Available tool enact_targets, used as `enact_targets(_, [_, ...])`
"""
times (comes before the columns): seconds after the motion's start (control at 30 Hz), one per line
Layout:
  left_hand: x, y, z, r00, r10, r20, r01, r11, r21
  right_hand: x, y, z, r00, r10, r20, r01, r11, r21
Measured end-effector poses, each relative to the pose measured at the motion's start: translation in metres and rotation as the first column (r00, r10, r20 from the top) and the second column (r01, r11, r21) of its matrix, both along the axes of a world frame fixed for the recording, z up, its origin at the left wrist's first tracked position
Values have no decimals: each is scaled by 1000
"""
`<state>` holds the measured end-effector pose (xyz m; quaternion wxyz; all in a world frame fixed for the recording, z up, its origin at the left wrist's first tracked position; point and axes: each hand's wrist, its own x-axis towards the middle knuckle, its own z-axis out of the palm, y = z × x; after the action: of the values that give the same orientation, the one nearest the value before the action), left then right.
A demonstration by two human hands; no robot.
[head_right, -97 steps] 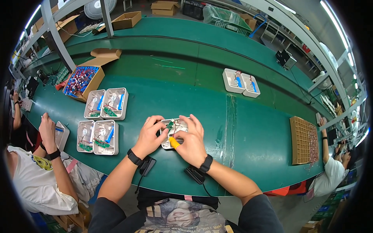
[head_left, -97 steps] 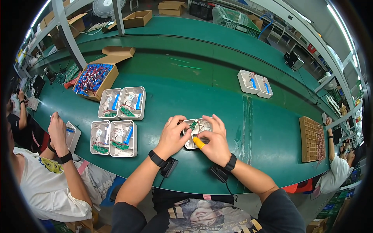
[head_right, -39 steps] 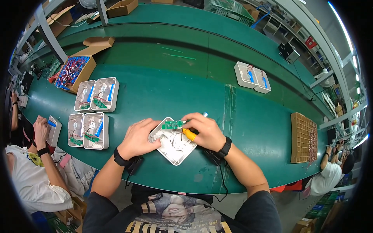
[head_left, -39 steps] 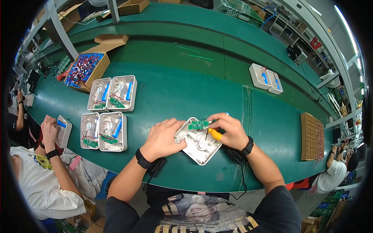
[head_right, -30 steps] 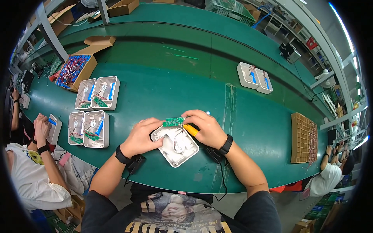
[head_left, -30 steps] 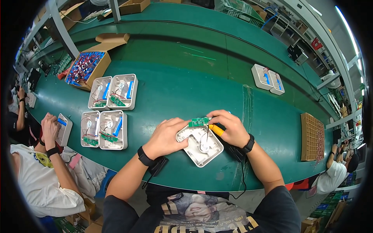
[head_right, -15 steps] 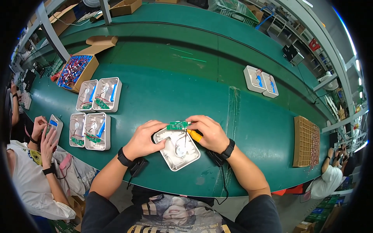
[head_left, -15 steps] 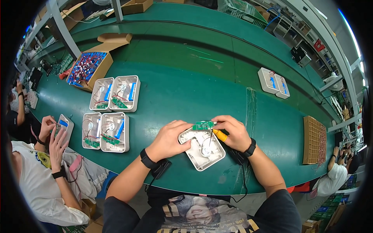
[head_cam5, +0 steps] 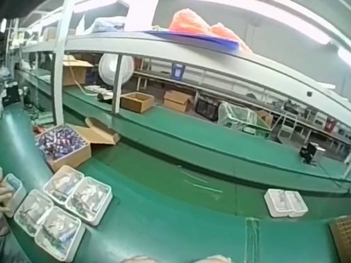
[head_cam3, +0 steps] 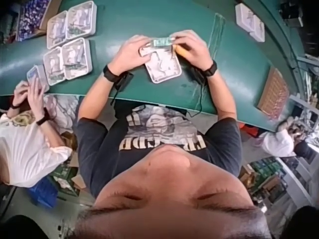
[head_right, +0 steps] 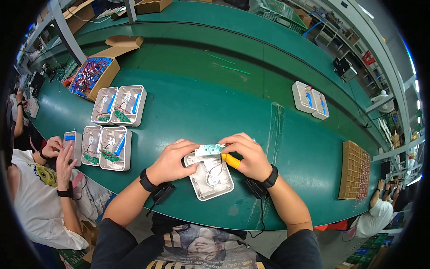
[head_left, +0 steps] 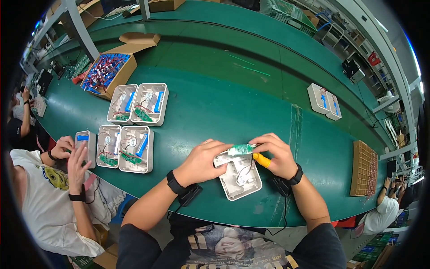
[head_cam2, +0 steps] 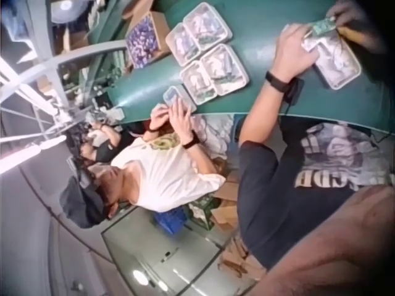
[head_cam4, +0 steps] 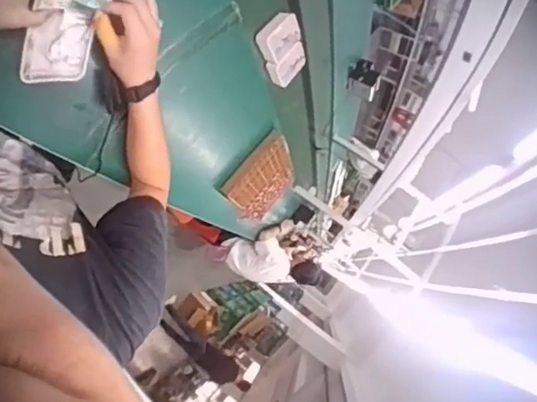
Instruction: The person assembles electronic devices by placing a circuit board and a battery into a plastic housing, using a yellow tool to press the components into place, and setting the units on the table.
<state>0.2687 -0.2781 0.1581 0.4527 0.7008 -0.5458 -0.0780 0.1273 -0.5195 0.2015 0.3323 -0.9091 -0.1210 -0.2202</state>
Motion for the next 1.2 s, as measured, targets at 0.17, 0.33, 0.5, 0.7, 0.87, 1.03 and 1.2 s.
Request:
enact_targets(0.17, [-1, -5, 2, 993, -27, -111, 27, 1000, -3, 3, 11, 2, 990, 60, -130, -64, 997, -32])
enact_targets(0.33, [-1, 5, 0, 995, -5, -97, 2, 999, -34, 5, 26, 12, 987, 53, -151, -74, 988, -138])
enact_targets(0.5, [-3, -8, -2, 998, -55, -42, 49, 991, -124, -6, 24, 27, 989, 31, -146, -53, 988, -147])
enact_targets(0.7, [-3, -6, -13, 998, -56, -34, 52, 991, -126, -3, 27, 16, 978, -14, -207, -18, 989, -150])
enact_targets(0.87, [1, -3, -11, 998, -71, -3, 69, 978, -198, 3, 38, 21, 975, -38, -218, -5, 981, -195])
enact_targets(1.03, [-1, 5, -19, 999, -29, 32, 35, 977, -209, 5, 46, 18, 981, -46, -191, 5, 978, -209])
enact_targets(1.2, [-6, -1, -20, 994, -102, 32, 106, 980, -166, -5, 45, 12, 968, -102, -228, 76, 990, -119])
